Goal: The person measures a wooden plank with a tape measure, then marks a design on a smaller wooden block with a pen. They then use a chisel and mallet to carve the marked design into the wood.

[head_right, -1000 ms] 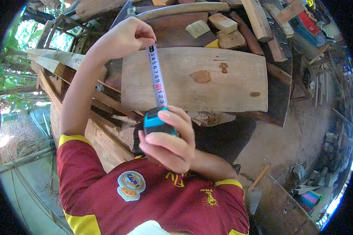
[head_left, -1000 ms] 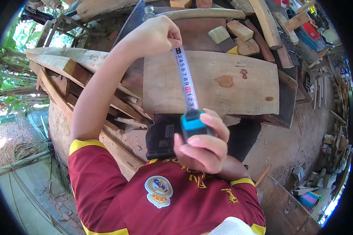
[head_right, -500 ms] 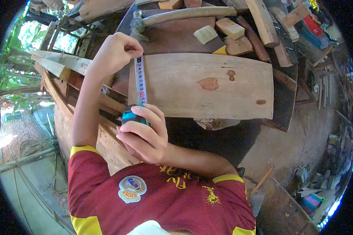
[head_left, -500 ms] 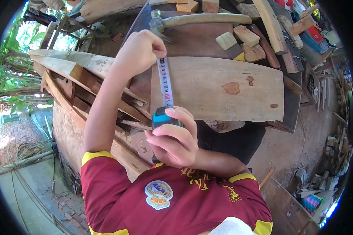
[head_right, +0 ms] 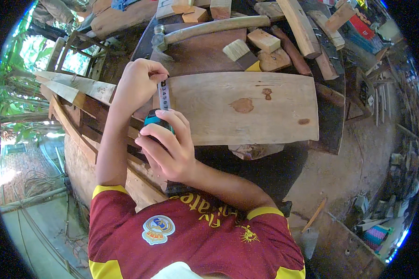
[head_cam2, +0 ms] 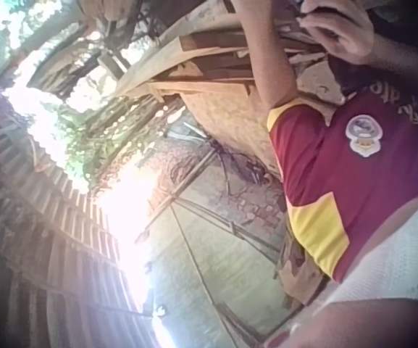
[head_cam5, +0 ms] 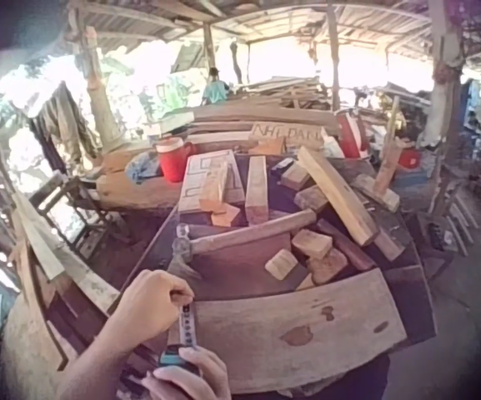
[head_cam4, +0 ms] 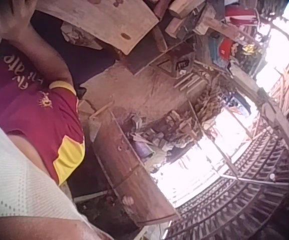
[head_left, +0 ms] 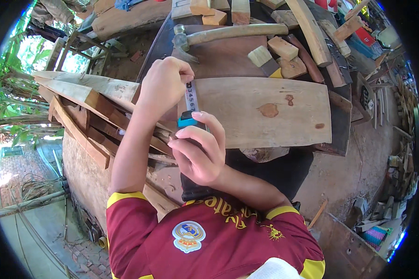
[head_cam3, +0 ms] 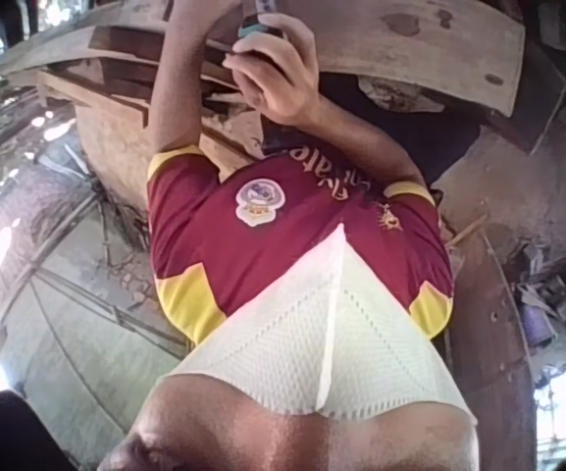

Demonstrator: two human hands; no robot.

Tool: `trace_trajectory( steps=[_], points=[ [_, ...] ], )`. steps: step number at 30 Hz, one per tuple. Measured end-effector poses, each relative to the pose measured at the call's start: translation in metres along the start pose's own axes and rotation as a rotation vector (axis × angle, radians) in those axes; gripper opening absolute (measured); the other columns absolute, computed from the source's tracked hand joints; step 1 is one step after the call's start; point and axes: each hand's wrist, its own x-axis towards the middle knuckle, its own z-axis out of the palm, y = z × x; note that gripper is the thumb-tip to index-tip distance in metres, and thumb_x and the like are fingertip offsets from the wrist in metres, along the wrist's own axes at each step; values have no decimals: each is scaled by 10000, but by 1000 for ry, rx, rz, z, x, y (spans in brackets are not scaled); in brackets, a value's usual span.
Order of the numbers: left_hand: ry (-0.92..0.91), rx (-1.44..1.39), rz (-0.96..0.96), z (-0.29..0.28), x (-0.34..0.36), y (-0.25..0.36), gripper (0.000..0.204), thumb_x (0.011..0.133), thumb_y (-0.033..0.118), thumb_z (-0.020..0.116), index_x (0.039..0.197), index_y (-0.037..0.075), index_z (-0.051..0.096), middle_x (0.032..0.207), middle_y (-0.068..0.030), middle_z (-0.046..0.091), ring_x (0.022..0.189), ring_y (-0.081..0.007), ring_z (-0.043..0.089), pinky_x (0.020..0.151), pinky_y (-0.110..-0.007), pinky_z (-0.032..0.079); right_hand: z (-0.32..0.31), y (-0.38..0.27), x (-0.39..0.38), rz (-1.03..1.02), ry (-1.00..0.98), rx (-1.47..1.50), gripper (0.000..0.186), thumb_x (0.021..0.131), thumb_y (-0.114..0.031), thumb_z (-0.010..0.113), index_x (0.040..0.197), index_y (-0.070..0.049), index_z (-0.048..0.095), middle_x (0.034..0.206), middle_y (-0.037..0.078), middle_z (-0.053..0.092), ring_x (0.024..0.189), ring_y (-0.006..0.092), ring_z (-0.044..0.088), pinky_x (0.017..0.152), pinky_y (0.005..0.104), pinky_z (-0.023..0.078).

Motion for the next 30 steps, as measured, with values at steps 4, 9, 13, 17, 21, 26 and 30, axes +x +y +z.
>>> trace_trajectory(
  steps=[4, 9, 13, 17, 21, 26, 30],
  points=[
    [-40, -51, -45, 1, -6, -3, 112, 782, -1, 683, 878, -13, 739, 792, -173, 718, 761, -249, 724, 735, -332, 543, -24, -17, -1, 25, -46, 24, 230, 695, -80, 746, 915, -39, 696, 1040, 97, 612, 1108, 396, 538, 830, 548, 502],
    [-3, -22, -52, 7, -4, 0, 110, 787, -2, 679, 880, -7, 739, 792, -173, 717, 768, -260, 723, 736, -341, 543, -53, -44, -31, -58, -106, 37, 277, 628, -139, 768, 903, -109, 750, 1040, 41, 645, 1109, 348, 558, 842, 548, 520],
    [-17, 27, -72, 4, -6, 4, 115, 791, 21, 685, 887, -5, 742, 796, -169, 719, 769, -258, 722, 731, -340, 541, -69, -59, -45, -65, -142, 67, 278, 619, -145, 762, 895, -123, 758, 1059, 37, 654, 1129, 347, 555, 859, 552, 511],
    [-20, -34, -36, 3, -3, -1, 120, 787, 38, 687, 887, 5, 746, 792, -172, 714, 759, -274, 716, 720, -346, 538, -59, -48, -42, -95, -166, -39, 237, 664, -143, 760, 900, -134, 744, 1086, 35, 646, 1134, 329, 554, 889, 547, 505],
    [-3, 14, -25, 6, -3, -1, 121, 781, 52, 690, 879, 16, 751, 795, -170, 710, 756, -295, 707, 715, -353, 534, -35, -43, -30, -153, -187, -188, 199, 737, -147, 723, 933, -111, 715, 1122, 63, 621, 1134, 318, 591, 938, 572, 492],
    [-27, 31, -9, 3, 5, 4, 117, 779, 62, 690, 869, 25, 755, 806, -168, 710, 773, -308, 703, 731, -365, 534, -23, -38, -25, -167, -202, -107, 195, 748, -131, 710, 936, -79, 703, 1118, 75, 623, 1106, 333, 622, 959, 583, 489],
    [-21, 16, 14, 6, 4, -1, 113, 785, 62, 683, 864, 28, 756, 806, -168, 710, 788, -312, 704, 747, -373, 537, -22, -32, -27, -173, -164, -66, 220, 733, -139, 729, 946, -95, 699, 1116, 66, 623, 1102, 337, 621, 936, 575, 502]
  ],
)
